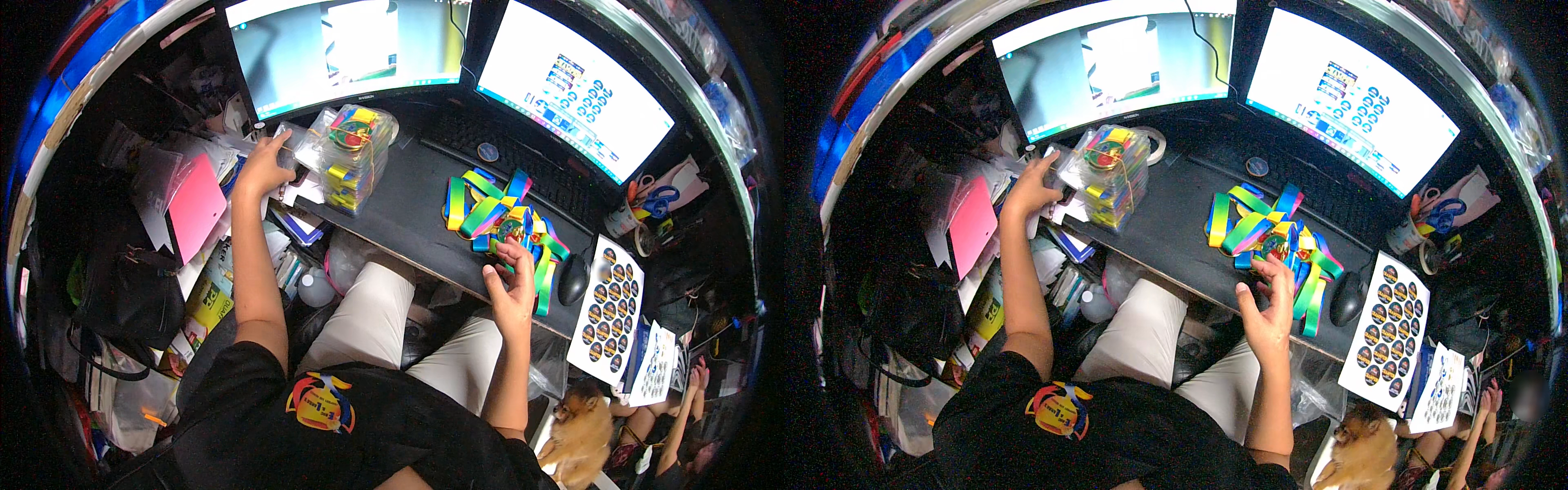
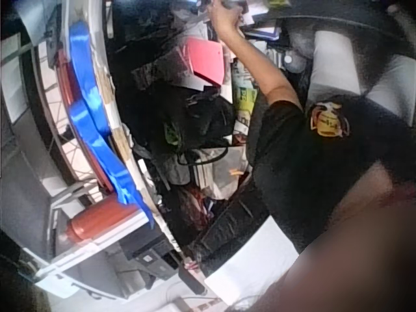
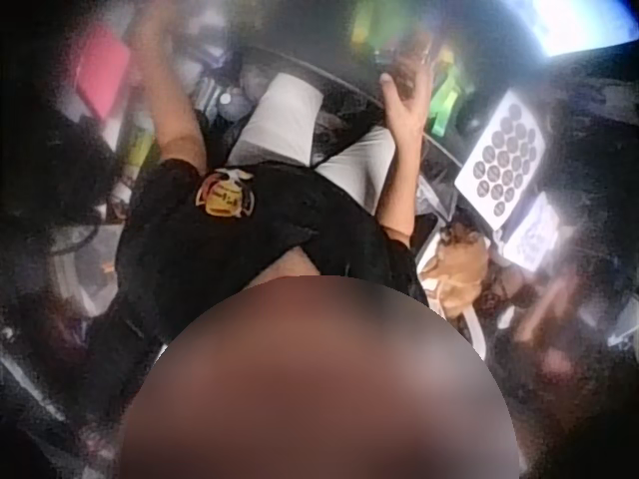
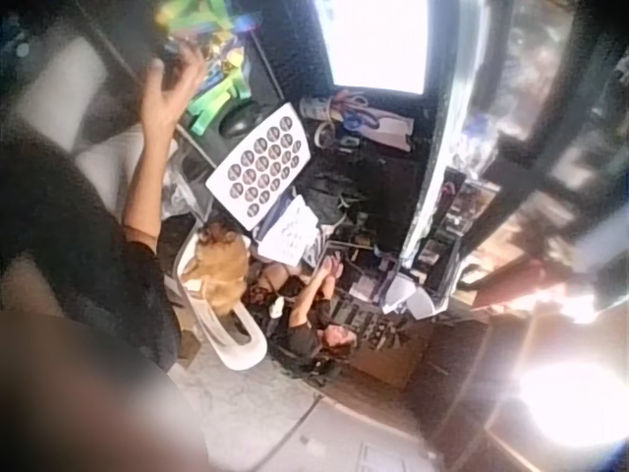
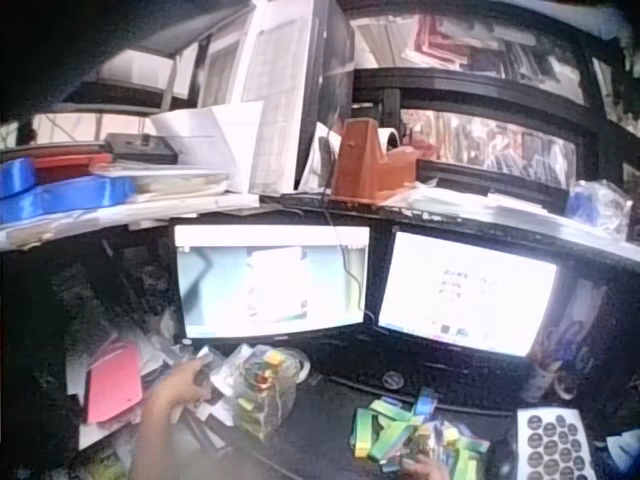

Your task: The person assembles medals by attaching circular stickers to the back of round metal discs and threading colorful ribbons through the discs. They handle the components one at a time, placing finished medals on the desk.

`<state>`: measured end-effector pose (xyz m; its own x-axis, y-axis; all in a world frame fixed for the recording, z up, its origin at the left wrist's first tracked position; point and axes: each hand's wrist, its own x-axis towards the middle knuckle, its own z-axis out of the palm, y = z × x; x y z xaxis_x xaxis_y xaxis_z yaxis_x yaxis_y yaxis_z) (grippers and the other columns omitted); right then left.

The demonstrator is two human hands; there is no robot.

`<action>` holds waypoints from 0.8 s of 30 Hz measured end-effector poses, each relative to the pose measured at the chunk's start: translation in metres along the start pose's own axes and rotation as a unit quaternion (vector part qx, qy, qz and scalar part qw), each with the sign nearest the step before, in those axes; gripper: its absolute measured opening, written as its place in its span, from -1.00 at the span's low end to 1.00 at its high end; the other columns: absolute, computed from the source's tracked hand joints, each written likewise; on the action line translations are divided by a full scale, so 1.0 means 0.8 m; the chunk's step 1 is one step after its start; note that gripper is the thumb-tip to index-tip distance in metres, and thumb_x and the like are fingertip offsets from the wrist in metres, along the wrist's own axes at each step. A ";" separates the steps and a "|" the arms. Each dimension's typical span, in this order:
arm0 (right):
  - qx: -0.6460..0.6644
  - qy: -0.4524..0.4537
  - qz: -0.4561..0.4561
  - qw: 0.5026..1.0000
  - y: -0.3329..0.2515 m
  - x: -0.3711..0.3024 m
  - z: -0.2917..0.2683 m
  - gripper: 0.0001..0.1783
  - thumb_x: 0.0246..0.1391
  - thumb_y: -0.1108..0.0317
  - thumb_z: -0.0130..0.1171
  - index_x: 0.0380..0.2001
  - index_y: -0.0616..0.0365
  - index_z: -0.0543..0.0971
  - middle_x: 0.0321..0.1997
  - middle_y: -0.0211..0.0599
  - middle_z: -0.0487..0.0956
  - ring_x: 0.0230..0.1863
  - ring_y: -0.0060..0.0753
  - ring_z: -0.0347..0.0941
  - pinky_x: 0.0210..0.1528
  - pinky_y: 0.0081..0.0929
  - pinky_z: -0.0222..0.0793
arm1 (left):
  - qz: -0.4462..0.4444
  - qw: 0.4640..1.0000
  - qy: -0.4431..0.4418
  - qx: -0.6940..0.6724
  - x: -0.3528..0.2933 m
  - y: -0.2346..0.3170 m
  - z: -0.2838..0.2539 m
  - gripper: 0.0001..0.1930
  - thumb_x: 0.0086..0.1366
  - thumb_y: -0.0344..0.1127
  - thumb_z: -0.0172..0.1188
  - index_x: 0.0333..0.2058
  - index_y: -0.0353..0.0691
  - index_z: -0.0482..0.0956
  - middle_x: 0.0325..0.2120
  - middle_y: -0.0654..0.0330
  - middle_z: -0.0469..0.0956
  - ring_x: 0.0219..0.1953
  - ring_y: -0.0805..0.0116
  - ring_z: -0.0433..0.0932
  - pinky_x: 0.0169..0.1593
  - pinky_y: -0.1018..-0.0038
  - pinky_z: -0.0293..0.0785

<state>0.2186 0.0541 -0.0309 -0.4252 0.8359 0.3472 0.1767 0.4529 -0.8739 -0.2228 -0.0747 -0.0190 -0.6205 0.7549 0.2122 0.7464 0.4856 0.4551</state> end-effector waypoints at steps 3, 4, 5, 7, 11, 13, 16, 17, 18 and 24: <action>0.007 -0.005 -0.002 1.000 0.005 -0.002 0.001 -0.59 -0.07 0.48 0.22 -0.08 0.13 0.47 0.14 -0.10 0.34 0.10 -0.23 0.34 0.04 -0.37 0.34 | -0.034 0.999 -0.030 0.025 0.008 0.007 -0.004 -0.10 -0.26 -0.32 0.33 0.22 -0.01 0.30 0.08 -0.22 0.30 0.13 -0.11 0.35 0.19 0.29 0.30; 0.012 -0.006 -0.003 1.000 0.007 -0.002 0.002 -0.60 -0.07 0.48 0.22 -0.08 0.14 0.47 0.14 -0.10 0.34 0.10 -0.23 0.34 0.04 -0.37 0.34 | -0.030 0.999 -0.032 0.032 0.013 0.008 -0.005 -0.10 -0.26 -0.32 0.33 0.22 -0.02 0.30 0.07 -0.23 0.31 0.12 -0.12 0.35 0.19 0.28 0.29; 0.016 -0.008 -0.004 1.000 0.008 -0.003 0.003 -0.60 -0.08 0.49 0.22 -0.09 0.14 0.47 0.13 -0.09 0.35 0.10 -0.23 0.34 0.04 -0.37 0.34 | -0.022 0.999 -0.029 0.041 0.016 0.010 -0.006 -0.09 -0.26 -0.32 0.33 0.23 -0.02 0.29 0.05 -0.23 0.32 0.11 -0.14 0.35 0.19 0.28 0.29; 0.021 -0.005 -0.003 1.000 0.009 -0.004 0.003 -0.61 -0.07 0.48 0.22 -0.09 0.15 0.48 0.13 -0.08 0.35 0.10 -0.22 0.34 0.04 -0.37 0.34 | -0.006 0.995 0.011 0.096 0.021 0.014 -0.004 -0.14 -0.25 -0.36 0.32 0.19 -0.06 0.33 0.01 -0.23 0.32 0.08 -0.16 0.36 0.18 0.27 0.30; 0.017 0.000 0.001 1.000 0.010 -0.008 0.000 -0.61 -0.07 0.47 0.23 -0.10 0.15 0.48 0.14 -0.07 0.34 0.11 -0.20 0.33 0.04 -0.36 0.35 | 0.001 0.994 0.114 -0.004 0.021 0.022 0.008 -0.24 -0.24 -0.45 0.31 0.09 -0.12 0.37 -0.02 -0.22 0.31 0.07 -0.18 0.32 0.19 0.25 0.28; 0.013 -0.004 0.010 1.000 0.013 -0.009 -0.002 -0.61 -0.07 0.46 0.23 -0.10 0.15 0.48 0.14 -0.07 0.34 0.12 -0.19 0.33 0.05 -0.34 0.35 | 0.038 0.987 0.155 -0.016 0.016 0.023 0.015 -0.26 -0.23 -0.50 0.30 0.06 -0.12 0.34 -0.01 -0.19 0.30 0.11 -0.16 0.28 0.21 0.24 0.25; 0.006 0.009 0.000 1.000 0.022 -0.008 -0.008 -0.63 -0.07 0.46 0.25 -0.12 0.16 0.48 0.12 -0.06 0.33 0.12 -0.19 0.33 0.05 -0.34 0.37 | 0.112 0.982 0.146 -0.030 0.010 0.022 0.018 -0.24 -0.20 -0.53 0.25 0.10 -0.12 0.27 0.05 -0.10 0.28 0.18 -0.11 0.21 0.26 0.22 0.18; 0.010 0.020 -0.002 1.000 0.026 -0.008 -0.011 -0.66 -0.06 0.48 0.24 -0.14 0.17 0.48 0.11 -0.06 0.34 0.10 -0.21 0.35 0.04 -0.36 0.38 | 0.104 0.985 0.135 -0.039 0.007 0.024 0.014 -0.25 -0.19 -0.54 0.24 0.10 -0.14 0.28 0.04 -0.10 0.30 0.18 -0.09 0.22 0.27 0.22 0.16; 0.018 0.031 -0.008 0.999 0.030 -0.008 -0.014 -0.68 -0.04 0.50 0.23 -0.16 0.18 0.48 0.09 -0.06 0.34 0.08 -0.24 0.37 0.02 -0.39 0.39 | 0.103 0.986 0.125 -0.044 0.003 0.029 0.008 -0.26 -0.19 -0.55 0.23 0.09 -0.15 0.29 0.04 -0.09 0.32 0.18 -0.08 0.22 0.28 0.22 0.14; 0.143 0.169 0.012 0.975 0.040 -0.010 -0.035 -0.73 0.29 0.30 -0.04 -0.46 0.23 0.44 -0.48 -0.33 0.50 -0.40 -0.56 0.45 -0.26 -0.59 0.36 | -0.019 0.911 0.359 -0.201 -0.090 0.139 -0.026 -0.93 0.10 -0.53 0.21 -0.40 -0.30 0.54 -0.56 0.16 0.49 -0.52 0.38 0.49 -0.39 0.50 0.42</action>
<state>0.2526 0.0709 -0.0521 -0.0982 0.9212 0.3764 -0.0917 0.3683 -0.9252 -0.1000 -0.0838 0.0342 -0.7493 0.1873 0.6352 0.6621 0.1950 0.7236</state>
